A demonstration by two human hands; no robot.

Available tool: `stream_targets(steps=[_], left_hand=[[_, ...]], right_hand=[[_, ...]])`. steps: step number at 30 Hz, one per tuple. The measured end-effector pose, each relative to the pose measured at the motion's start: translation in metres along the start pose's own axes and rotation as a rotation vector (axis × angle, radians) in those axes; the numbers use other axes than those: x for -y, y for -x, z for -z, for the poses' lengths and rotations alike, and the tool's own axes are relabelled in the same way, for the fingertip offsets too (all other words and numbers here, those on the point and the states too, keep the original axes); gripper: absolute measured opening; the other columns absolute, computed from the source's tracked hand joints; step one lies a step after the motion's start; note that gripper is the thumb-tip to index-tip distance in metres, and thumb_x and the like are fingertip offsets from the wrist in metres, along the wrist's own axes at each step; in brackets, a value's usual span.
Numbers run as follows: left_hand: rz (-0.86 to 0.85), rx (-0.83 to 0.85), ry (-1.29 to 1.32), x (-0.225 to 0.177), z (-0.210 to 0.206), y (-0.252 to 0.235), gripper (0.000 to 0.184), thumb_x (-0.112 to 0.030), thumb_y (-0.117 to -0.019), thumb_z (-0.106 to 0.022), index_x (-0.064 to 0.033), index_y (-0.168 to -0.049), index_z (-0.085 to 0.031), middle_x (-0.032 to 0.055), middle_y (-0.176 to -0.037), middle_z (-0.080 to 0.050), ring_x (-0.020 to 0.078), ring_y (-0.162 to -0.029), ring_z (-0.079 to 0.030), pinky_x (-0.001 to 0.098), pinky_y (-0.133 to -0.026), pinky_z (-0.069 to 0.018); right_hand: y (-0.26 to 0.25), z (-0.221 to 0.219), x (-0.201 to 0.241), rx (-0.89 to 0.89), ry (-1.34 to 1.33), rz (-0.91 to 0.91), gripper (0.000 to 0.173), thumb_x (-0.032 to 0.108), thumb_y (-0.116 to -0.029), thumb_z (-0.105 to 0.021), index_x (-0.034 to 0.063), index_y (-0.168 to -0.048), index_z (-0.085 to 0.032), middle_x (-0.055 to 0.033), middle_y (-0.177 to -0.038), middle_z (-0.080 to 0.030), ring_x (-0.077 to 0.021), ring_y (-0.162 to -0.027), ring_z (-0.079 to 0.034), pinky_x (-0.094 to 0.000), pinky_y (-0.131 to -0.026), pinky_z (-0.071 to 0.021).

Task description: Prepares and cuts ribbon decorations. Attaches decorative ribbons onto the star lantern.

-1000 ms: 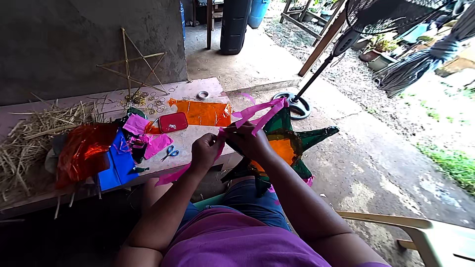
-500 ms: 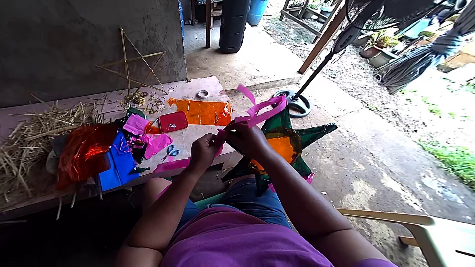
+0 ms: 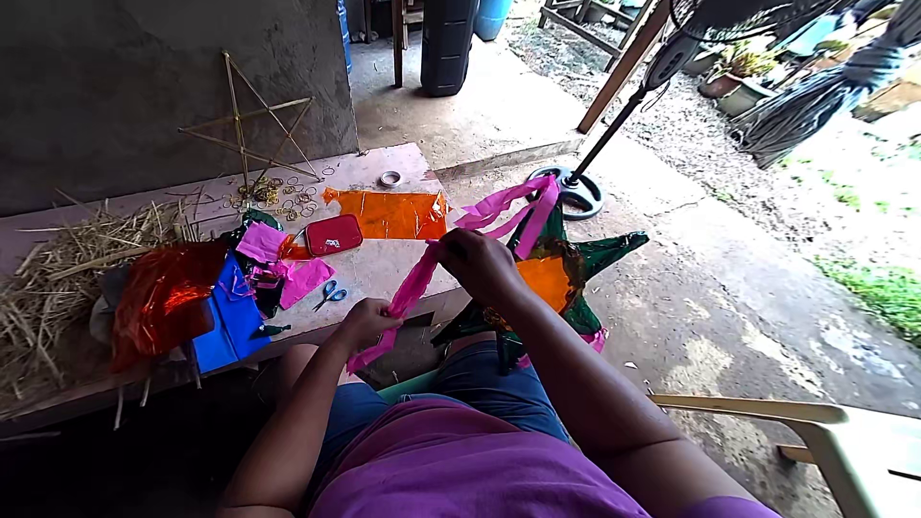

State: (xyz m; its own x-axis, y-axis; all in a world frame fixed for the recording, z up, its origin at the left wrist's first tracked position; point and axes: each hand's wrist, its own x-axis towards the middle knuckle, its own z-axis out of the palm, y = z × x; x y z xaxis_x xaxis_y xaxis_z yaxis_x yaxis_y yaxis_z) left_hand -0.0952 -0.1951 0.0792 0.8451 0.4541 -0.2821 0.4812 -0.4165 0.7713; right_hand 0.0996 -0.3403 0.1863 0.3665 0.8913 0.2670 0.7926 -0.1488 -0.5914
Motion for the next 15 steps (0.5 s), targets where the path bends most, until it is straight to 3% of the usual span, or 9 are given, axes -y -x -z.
stream_targets(steps=[4, 6, 8, 10, 12, 15], left_hand=[[0.208, 0.106, -0.200, 0.051, 0.022, 0.013, 0.031, -0.022, -0.0959, -0.072, 0.0074, -0.105, -0.070, 0.0237, -0.101, -0.069, 0.0351, -0.098, -0.066, 0.0578, -0.094, -0.0481], [0.384, 0.070, -0.259, 0.075, 0.039, 0.025, 0.034, -0.020, -0.0956, -0.072, 0.0057, -0.117, -0.070, 0.0264, -0.117, -0.068, 0.0402, -0.115, -0.064, 0.0600, -0.104, -0.0452], [0.556, -0.019, -0.249, 0.091, 0.058, 0.038, 0.041, -0.020, -0.0945, -0.073, 0.0068, -0.125, -0.065, 0.0291, -0.125, -0.065, 0.0431, -0.122, -0.060, 0.0614, -0.106, -0.0433], [0.628, -0.103, -0.187, 0.085, 0.077, 0.049, 0.040, -0.014, -0.0973, -0.067, 0.0085, -0.130, -0.060, 0.0298, -0.124, -0.063, 0.0405, -0.116, -0.061, 0.0570, -0.103, -0.0453], [0.605, -0.200, -0.079, 0.062, 0.090, 0.056, 0.032, -0.009, -0.1040, -0.054, 0.0073, -0.132, -0.057, 0.0241, -0.114, -0.063, 0.0286, -0.097, -0.060, 0.0447, -0.090, -0.0483], [0.404, -0.329, 0.038, 0.020, 0.103, 0.058, 0.027, -0.007, -0.1085, -0.045, 0.0042, -0.129, -0.060, 0.0201, -0.105, -0.066, 0.0235, -0.087, -0.064, 0.0416, -0.084, -0.0527]], right_hand=[[0.001, 0.005, 0.001, -0.011, 0.013, -0.059, 0.022, 0.025, -0.1037, -0.062, 0.0062, -0.109, -0.071, -0.0145, -0.097, -0.070, -0.0334, -0.090, -0.069, -0.0602, -0.078, -0.0530], [0.002, 0.007, 0.004, -0.023, 0.043, -0.079, 0.021, 0.026, -0.1040, -0.062, 0.0073, -0.109, -0.071, -0.0141, -0.095, -0.071, -0.0343, -0.088, -0.070, -0.0623, -0.074, -0.0528], [0.003, 0.008, 0.008, -0.036, 0.071, -0.094, 0.022, 0.026, -0.1043, -0.061, 0.0076, -0.108, -0.071, -0.0141, -0.093, -0.071, -0.0350, -0.085, -0.070, -0.0622, -0.071, -0.0525], [0.004, 0.007, 0.011, -0.044, 0.090, -0.095, 0.023, 0.028, -0.1046, -0.060, 0.0075, -0.108, -0.071, -0.0142, -0.090, -0.071, -0.0357, -0.083, -0.070, -0.0621, -0.069, -0.0523], [0.005, 0.005, 0.014, -0.040, 0.106, -0.088, 0.024, 0.028, -0.1049, -0.060, 0.0072, -0.109, -0.071, -0.0153, -0.090, -0.071, -0.0374, -0.084, -0.070, -0.0638, -0.071, -0.0521], [0.006, -0.003, 0.016, -0.078, 0.140, -0.033, 0.023, 0.027, -0.1038, -0.061, 0.0069, -0.107, -0.072, -0.0149, -0.089, -0.072, -0.0366, -0.084, -0.070, -0.0629, -0.071, -0.0527]])
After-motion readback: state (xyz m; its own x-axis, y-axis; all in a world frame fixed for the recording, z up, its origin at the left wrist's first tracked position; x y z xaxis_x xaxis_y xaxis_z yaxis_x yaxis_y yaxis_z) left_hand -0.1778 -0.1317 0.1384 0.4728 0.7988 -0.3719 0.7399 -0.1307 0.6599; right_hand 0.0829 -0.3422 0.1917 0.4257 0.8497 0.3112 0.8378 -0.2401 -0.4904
